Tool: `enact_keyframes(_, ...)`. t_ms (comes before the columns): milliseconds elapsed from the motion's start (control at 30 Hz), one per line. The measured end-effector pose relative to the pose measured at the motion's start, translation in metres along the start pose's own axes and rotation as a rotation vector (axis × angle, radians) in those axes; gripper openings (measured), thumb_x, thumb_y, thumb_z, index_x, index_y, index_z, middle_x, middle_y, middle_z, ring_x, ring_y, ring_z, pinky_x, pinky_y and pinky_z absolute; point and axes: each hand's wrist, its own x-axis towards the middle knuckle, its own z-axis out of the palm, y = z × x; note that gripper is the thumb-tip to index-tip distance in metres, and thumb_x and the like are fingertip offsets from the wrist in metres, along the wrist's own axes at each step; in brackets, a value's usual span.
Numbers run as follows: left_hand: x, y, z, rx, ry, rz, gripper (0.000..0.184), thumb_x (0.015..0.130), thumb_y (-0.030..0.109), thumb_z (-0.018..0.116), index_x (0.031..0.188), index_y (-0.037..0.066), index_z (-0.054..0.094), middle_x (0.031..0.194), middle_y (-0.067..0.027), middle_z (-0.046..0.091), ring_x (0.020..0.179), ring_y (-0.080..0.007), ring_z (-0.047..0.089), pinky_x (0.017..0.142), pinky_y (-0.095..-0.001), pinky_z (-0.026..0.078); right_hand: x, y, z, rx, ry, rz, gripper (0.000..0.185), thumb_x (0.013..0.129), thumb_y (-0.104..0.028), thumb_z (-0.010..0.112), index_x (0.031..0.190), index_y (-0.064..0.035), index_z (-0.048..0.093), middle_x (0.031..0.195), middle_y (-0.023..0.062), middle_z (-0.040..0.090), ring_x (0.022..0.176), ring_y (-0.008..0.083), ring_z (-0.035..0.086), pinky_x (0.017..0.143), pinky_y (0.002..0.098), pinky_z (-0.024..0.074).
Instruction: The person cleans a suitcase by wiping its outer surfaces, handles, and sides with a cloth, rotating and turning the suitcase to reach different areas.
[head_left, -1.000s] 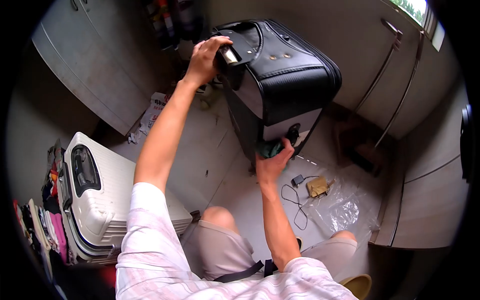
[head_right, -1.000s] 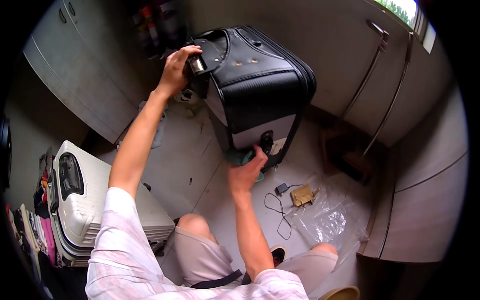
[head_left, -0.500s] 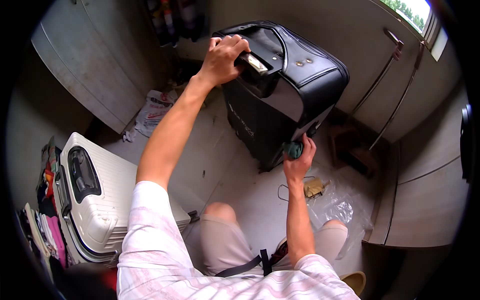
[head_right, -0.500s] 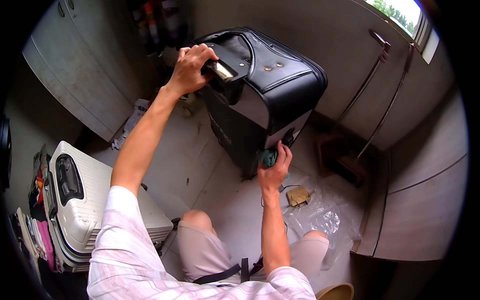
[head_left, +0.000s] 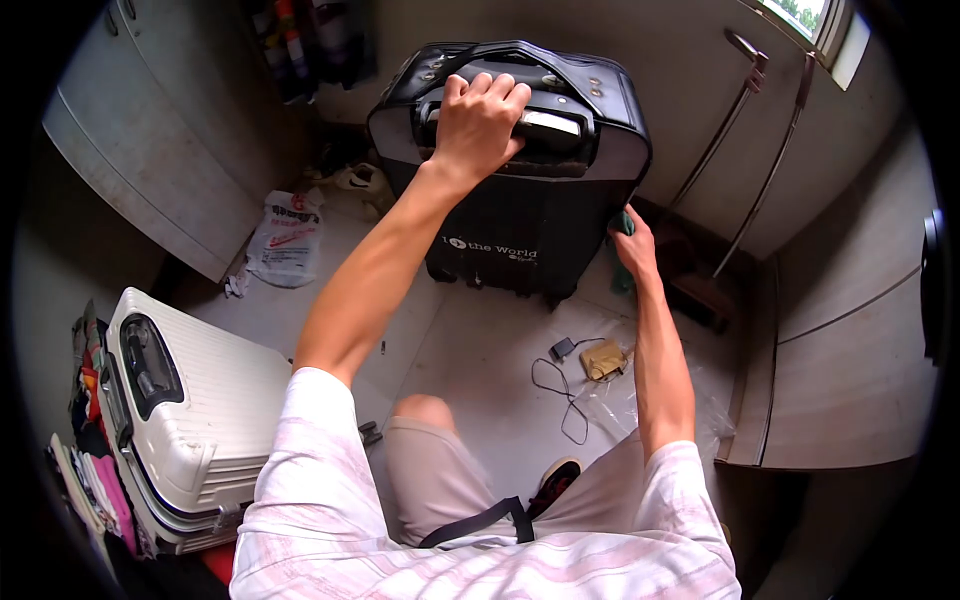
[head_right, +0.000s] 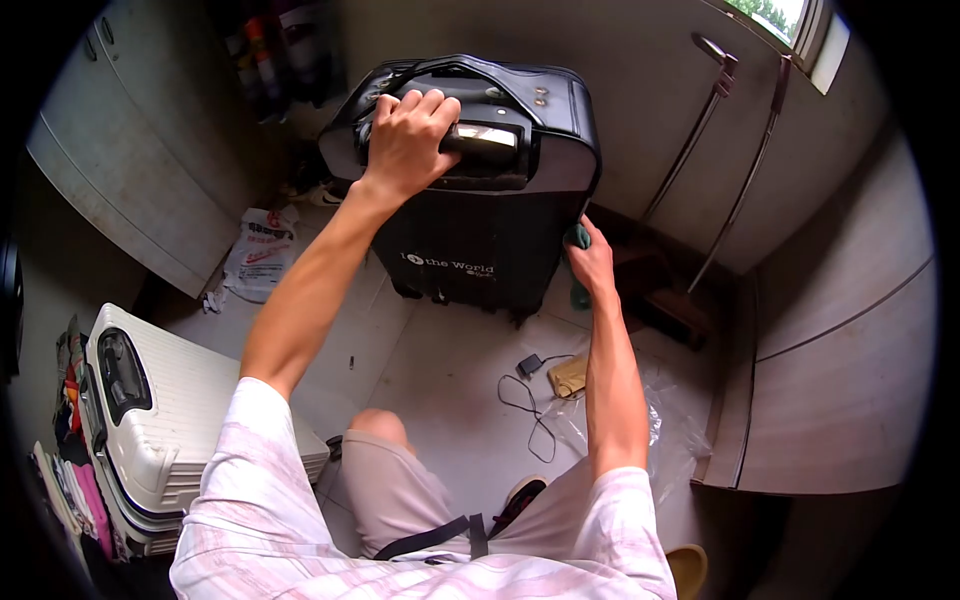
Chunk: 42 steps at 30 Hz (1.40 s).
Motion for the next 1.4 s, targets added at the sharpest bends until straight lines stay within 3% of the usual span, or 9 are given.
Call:
enact_keyframes(233, 0.010, 0.037, -0.003, 0.103, -0.045, -0.128, 0.043, 0.062, 0.022, 0.086, 0.094, 0.015, 0.060, 0.092, -0.0007, 0.058, 0.093, -0.0216, 0.059, 0.082, -0.0385, 0.040, 0.042, 0.033, 0.003, 0.135, -0.134, 0.025, 0.056, 0.081, -0.019, 0.061, 0.137, -0.0154, 0.056, 0.115, 0.0177, 0.069, 0.109, 0.0273, 0.066, 0.093, 0.0346, 0.0484)
enact_keyframes(400, 0.005, 0.044, -0.008, 0.095, -0.038, -0.168, 0.039, 0.066, 0.023, 0.083, 0.098, 0.016, 0.063, 0.095, -0.0009, 0.058, 0.096, -0.0215, 0.058, 0.085, -0.0380, 0.039, 0.025, 0.049, 0.022, 0.170, 0.118, 0.059, 0.058, 0.080, -0.022, 0.070, 0.131, -0.0041, 0.049, 0.122, 0.0177, 0.061, 0.114, 0.0298, 0.060, 0.095, 0.0357, 0.0465)
enact_keyframes(500, -0.002, 0.044, -0.010, 0.051, -0.024, -0.182, 0.036, 0.073, 0.024, 0.076, 0.106, 0.014, 0.066, 0.101, -0.0022, 0.059, 0.100, -0.0217, 0.057, 0.091, -0.0381, 0.037, 0.005, 0.070, 0.044, 0.550, 0.402, 0.409, 0.061, 0.080, -0.036, 0.078, 0.114, 0.0023, 0.046, 0.102, 0.0139, 0.058, 0.093, 0.0234, 0.058, 0.086, 0.0347, 0.0478)
enact_keyframes(700, -0.013, 0.045, -0.003, -0.014, 0.040, -0.204, 0.038, 0.079, 0.024, 0.070, 0.115, 0.013, 0.066, 0.111, -0.0033, 0.060, 0.107, -0.0218, 0.055, 0.096, -0.0395, 0.034, -0.043, 0.089, 0.059, 1.197, 0.321, 0.618, 0.042, 0.098, -0.045, 0.048, 0.095, -0.0039, 0.058, 0.089, 0.0059, 0.060, 0.080, 0.0147, 0.060, 0.071, 0.0315, 0.0502)
enact_keyframes(800, -0.014, 0.046, 0.002, -0.047, 0.041, -0.216, 0.040, 0.079, 0.024, 0.069, 0.118, 0.013, 0.065, 0.117, -0.0040, 0.058, 0.113, -0.0228, 0.053, 0.098, -0.0410, 0.033, -0.051, 0.074, 0.048, 1.020, 0.091, 0.536, 0.036, 0.099, -0.036, 0.042, 0.093, -0.0052, 0.060, 0.085, 0.0047, 0.061, 0.076, 0.0154, 0.061, 0.067, 0.0328, 0.0513)
enact_keyframes(1133, -0.053, 0.066, -0.026, -0.192, 0.280, -0.276, 0.046, 0.083, 0.019, 0.068, 0.126, 0.007, 0.056, 0.125, -0.0089, 0.059, 0.120, -0.0278, 0.052, 0.106, -0.0407, 0.032, -0.075, 0.058, 0.048, 1.675, 0.152, 0.931, 0.042, 0.091, -0.045, 0.044, 0.100, -0.0092, 0.064, 0.097, 0.0086, 0.068, 0.091, 0.0283, 0.065, 0.082, 0.0437, 0.0540)
enact_keyframes(1267, -0.137, 0.083, -0.024, -0.358, 0.196, -0.599, 0.044, 0.084, 0.015, 0.068, 0.124, 0.003, 0.055, 0.125, -0.0126, 0.059, 0.118, -0.0295, 0.053, 0.103, -0.0406, 0.037, -0.054, -0.012, 0.008, 1.557, 0.196, 0.508, 0.036, 0.093, -0.041, 0.047, 0.101, -0.0089, 0.061, 0.093, 0.0070, 0.063, 0.083, 0.0243, 0.061, 0.074, 0.0396, 0.0528)
enact_keyframes(1300, -0.160, 0.086, -0.016, -0.353, 0.195, -0.608, 0.044, 0.084, 0.015, 0.068, 0.124, 0.003, 0.055, 0.125, -0.0126, 0.059, 0.118, -0.0295, 0.053, 0.103, -0.0406, 0.037, -0.046, -0.020, 0.011, 1.291, 0.491, 0.314, 0.028, 0.092, -0.031, 0.057, 0.104, -0.0065, 0.059, 0.096, 0.0057, 0.061, 0.084, 0.0198, 0.060, 0.075, 0.0352, 0.0520)
enact_keyframes(1400, -0.205, 0.096, -0.006, -0.503, 0.107, -0.954, 0.050, 0.082, 0.010, 0.068, 0.128, 0.001, 0.050, 0.125, -0.0151, 0.056, 0.119, -0.0327, 0.051, 0.106, -0.0452, 0.033, -0.044, -0.065, 0.000, 0.615, 0.630, -0.143, 0.022, 0.088, -0.013, 0.067, 0.104, -0.0030, 0.056, 0.095, 0.0049, 0.058, 0.086, 0.0136, 0.056, 0.083, 0.0309, 0.0487)
